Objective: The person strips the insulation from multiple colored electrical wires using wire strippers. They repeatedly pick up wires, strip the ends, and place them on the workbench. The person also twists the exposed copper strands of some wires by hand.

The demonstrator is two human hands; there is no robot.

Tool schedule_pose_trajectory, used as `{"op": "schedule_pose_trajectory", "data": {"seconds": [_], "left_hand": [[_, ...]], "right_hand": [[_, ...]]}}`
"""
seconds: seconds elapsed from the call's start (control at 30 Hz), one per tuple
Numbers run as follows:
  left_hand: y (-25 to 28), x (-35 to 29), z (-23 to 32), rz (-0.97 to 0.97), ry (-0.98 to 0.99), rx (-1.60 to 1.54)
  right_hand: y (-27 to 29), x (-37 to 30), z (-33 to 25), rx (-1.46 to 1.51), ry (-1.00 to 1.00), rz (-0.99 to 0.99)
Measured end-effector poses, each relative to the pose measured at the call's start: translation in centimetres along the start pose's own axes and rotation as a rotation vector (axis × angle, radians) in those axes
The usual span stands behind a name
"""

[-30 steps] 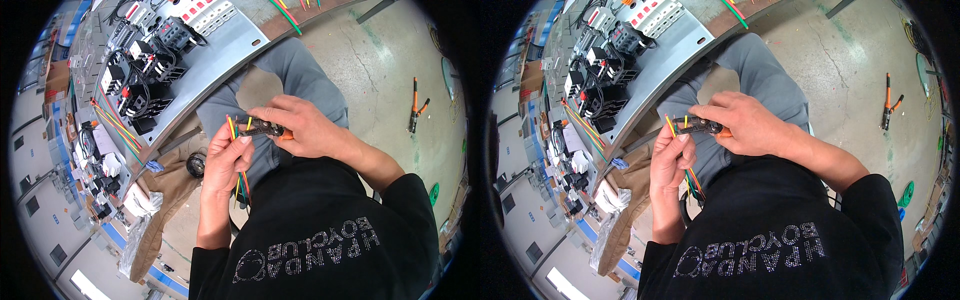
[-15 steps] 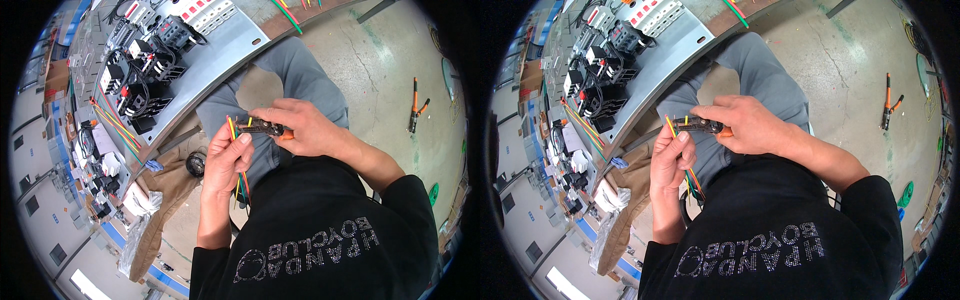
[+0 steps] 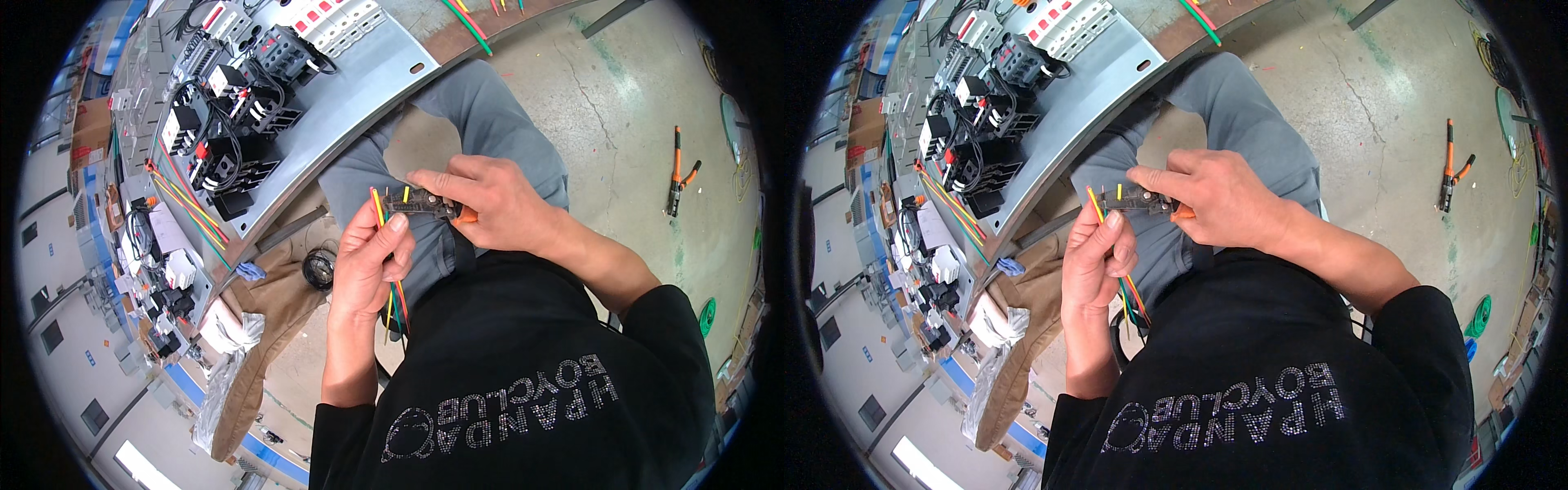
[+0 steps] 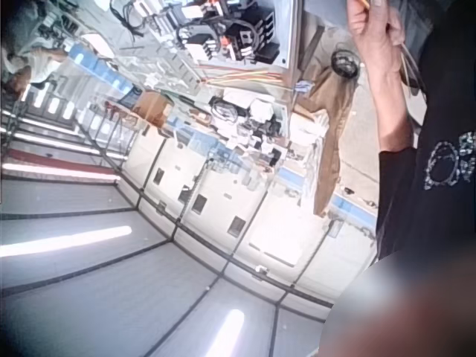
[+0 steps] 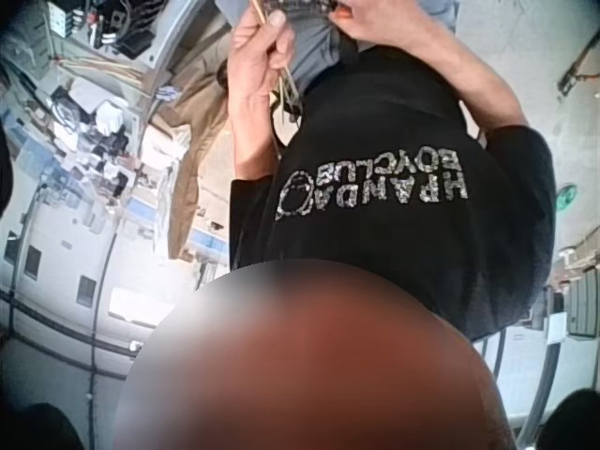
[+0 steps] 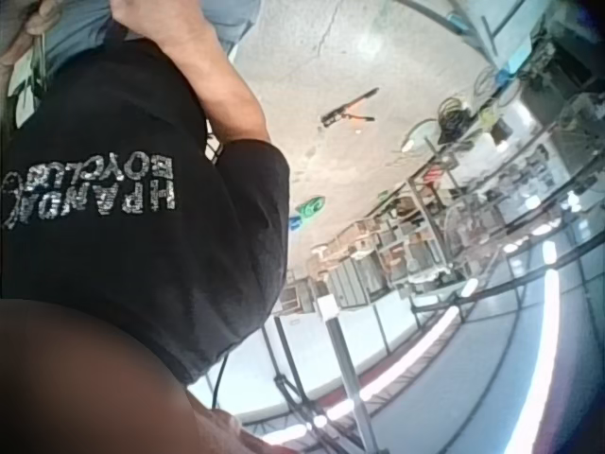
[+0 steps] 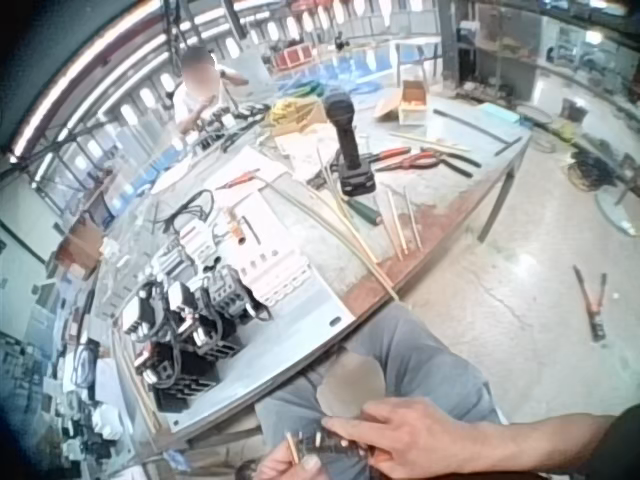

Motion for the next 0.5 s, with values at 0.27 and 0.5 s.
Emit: {"op": "schedule_pose_trajectory", "data": {"seconds": [0.27,0.5], "left_hand": [[0.7,-1.0,-0.4,-0.036,-0.004,0.046],[0.5,-0.3,-0.7,-0.052,0.029,0.017]], "right_hand": [[5.2,1.6,5.0,1.036,-0.743,0.185],[3.4,3.4,1.0,0.98,-0.523,-0.144]]}}
Point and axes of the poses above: each hand's wrist, its own x-axis towards the middle knuckle, its own y-axis out of the back of the hand, z = x × y, the point moved 2 cm from there along x, towards the middle knuckle, and after that the axes turned 6 degrees about -y, right-handed, at the moved point
